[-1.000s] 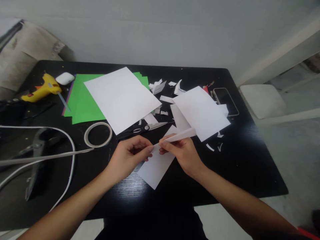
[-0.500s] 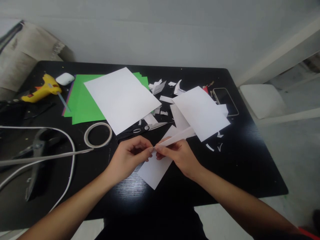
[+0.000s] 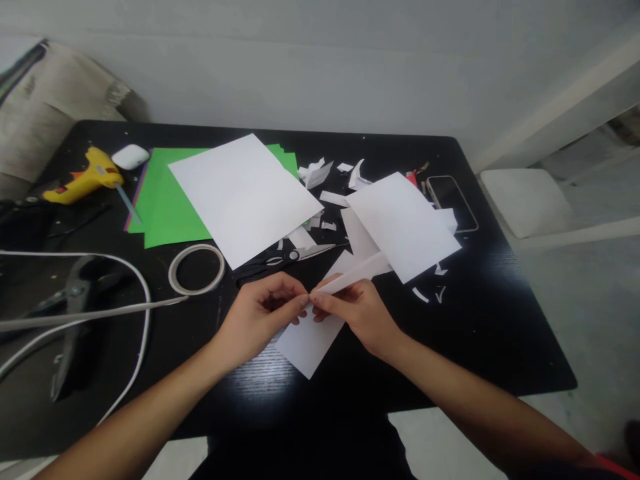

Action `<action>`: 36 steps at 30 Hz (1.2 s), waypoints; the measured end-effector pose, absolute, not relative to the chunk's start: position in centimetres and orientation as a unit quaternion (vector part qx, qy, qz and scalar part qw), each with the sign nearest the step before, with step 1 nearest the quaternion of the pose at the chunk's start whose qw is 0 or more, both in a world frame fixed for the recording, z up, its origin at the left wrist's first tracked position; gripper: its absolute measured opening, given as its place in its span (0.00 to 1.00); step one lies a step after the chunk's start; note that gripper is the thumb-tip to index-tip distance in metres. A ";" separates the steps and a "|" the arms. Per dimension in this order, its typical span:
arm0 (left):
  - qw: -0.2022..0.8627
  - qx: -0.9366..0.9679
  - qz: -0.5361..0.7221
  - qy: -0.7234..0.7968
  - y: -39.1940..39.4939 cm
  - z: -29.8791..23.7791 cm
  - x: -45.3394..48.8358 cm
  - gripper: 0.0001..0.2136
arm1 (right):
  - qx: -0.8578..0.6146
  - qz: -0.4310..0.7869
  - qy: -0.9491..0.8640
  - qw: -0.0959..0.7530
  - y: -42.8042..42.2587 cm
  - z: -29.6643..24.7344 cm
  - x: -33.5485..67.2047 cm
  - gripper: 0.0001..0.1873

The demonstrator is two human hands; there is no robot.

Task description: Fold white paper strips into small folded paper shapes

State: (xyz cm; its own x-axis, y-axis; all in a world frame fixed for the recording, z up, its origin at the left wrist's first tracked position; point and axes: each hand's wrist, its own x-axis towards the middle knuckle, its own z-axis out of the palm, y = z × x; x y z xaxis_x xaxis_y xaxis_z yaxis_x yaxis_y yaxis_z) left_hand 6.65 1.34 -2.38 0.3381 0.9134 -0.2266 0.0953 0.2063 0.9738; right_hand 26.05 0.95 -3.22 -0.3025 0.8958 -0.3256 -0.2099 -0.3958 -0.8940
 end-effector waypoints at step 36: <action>0.591 0.544 0.329 0.497 1.2 -2.7 6.2 0.06 | -0.470 0.658 -0.370 0.457 2.7 -3.5 28.0 0.04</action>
State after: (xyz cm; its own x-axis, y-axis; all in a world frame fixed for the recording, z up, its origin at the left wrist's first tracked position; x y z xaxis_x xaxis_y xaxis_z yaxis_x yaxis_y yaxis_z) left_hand 6.24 1.24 -2.75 0.2899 0.9292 -0.2291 0.1505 0.1922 0.9698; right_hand 28.00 2.66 -3.47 -0.1408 0.9496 -0.2802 -0.2536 -0.3082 -0.9169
